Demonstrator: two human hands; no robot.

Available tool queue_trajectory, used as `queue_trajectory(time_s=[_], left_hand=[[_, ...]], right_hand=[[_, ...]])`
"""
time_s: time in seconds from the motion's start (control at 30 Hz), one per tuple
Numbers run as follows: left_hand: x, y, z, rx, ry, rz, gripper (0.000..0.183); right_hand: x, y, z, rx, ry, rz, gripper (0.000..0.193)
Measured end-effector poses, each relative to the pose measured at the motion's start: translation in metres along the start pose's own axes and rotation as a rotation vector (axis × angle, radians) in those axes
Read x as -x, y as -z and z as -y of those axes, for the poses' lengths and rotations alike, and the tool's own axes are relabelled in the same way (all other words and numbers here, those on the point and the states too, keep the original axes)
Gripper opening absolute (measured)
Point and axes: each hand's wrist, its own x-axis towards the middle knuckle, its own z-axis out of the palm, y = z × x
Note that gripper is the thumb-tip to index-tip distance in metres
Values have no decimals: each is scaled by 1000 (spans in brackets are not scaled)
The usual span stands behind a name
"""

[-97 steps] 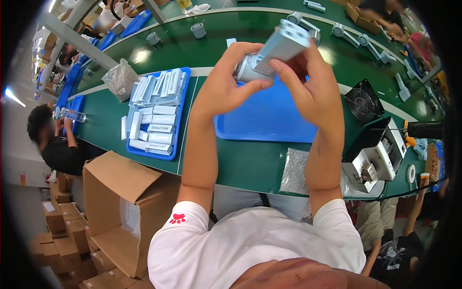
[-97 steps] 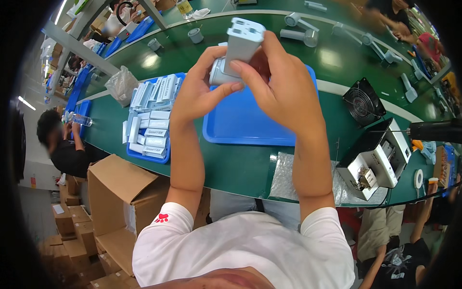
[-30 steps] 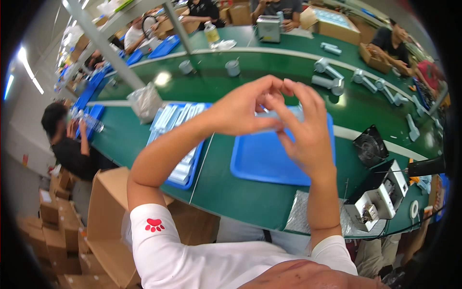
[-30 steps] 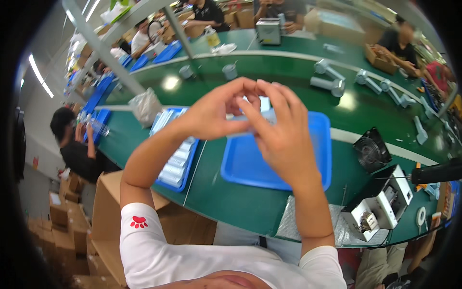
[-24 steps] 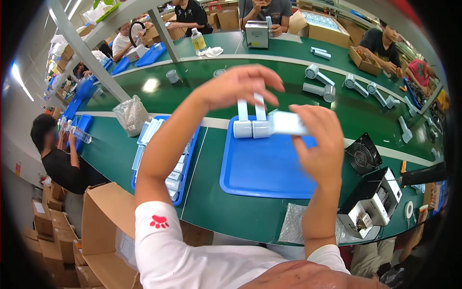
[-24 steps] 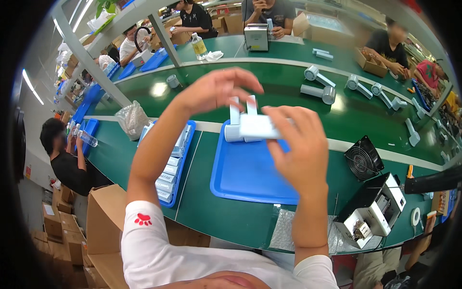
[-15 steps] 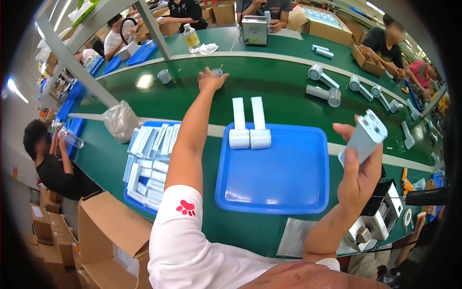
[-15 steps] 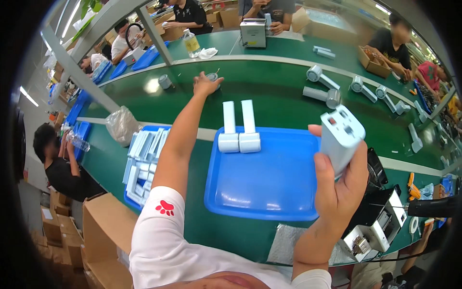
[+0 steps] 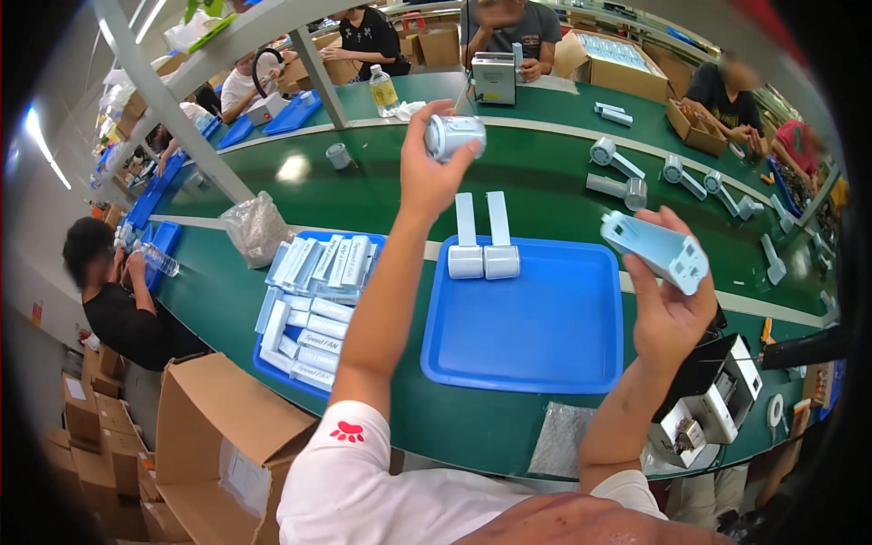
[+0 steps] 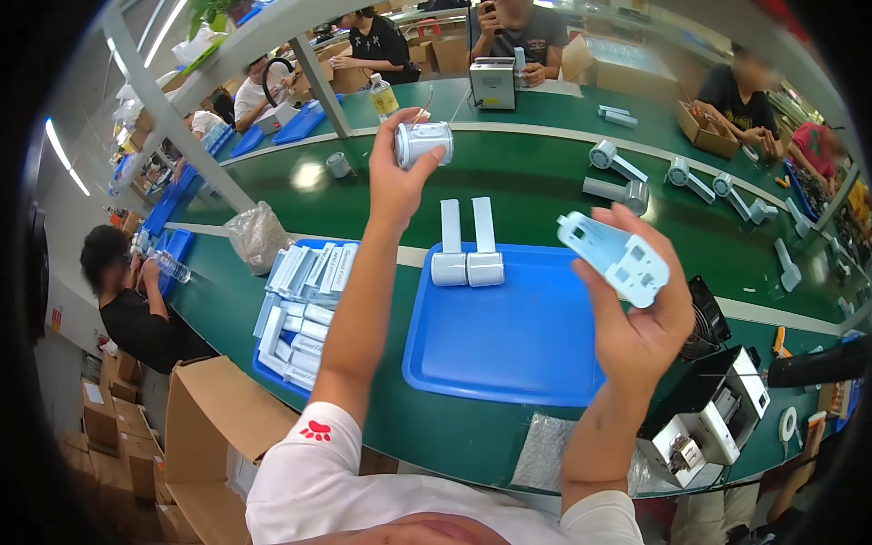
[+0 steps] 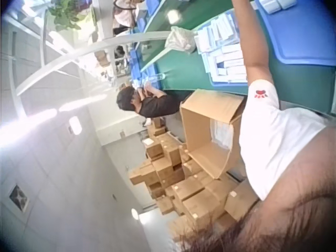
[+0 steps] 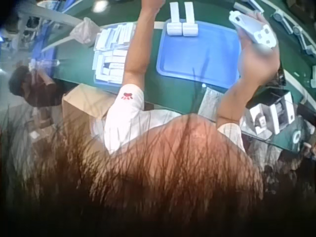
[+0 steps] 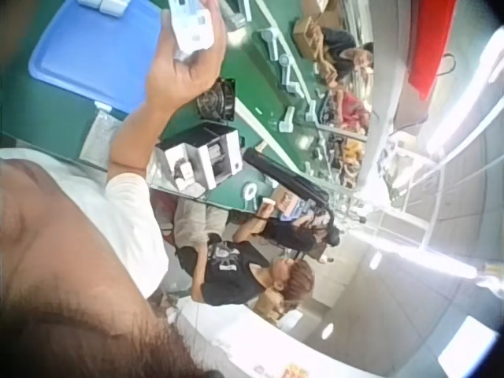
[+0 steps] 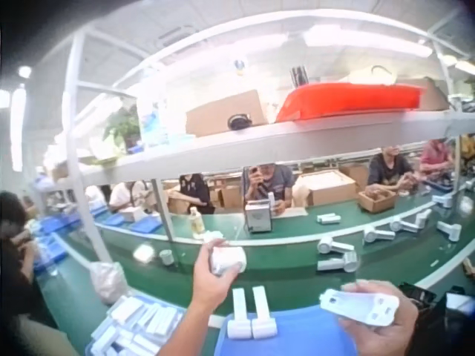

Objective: The person assembles small white handheld electronic devices at a factory workstation. They insert cylindrical components into rectangular housings, secure them with a power screwdriver, and place the finished units into a blue tray. The process is repeated for multiple units throughout the clip.

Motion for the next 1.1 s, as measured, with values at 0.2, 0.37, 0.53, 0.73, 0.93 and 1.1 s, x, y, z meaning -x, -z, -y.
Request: queue_trajectory(time_s=[0.2, 0.37, 0.53, 0.73, 0.93, 1.1], left_hand=[[63, -24, -84, 32, -432, -22, 42], [91, -48, -105, 38, -459, -47, 37], [100, -56, -103, -21, -476, -12, 43], [96, -55, -99, -62, -489, 26, 43], [95, -51, -102, -26, -482, 80, 47], [101, -49, -112, -1, -342, 186, 57]], right_hand=[[3, -11, 22, -143, 421, 141, 51], [9, -7, 42, -189, 519, 96, 49], [9, 3, 49, -166, 544, 130, 50], [11, 2, 41, -143, 508, 163, 54], [5, -4, 36, -93, 495, 132, 49], [10, -4, 36, -21, 420, 185, 50]])
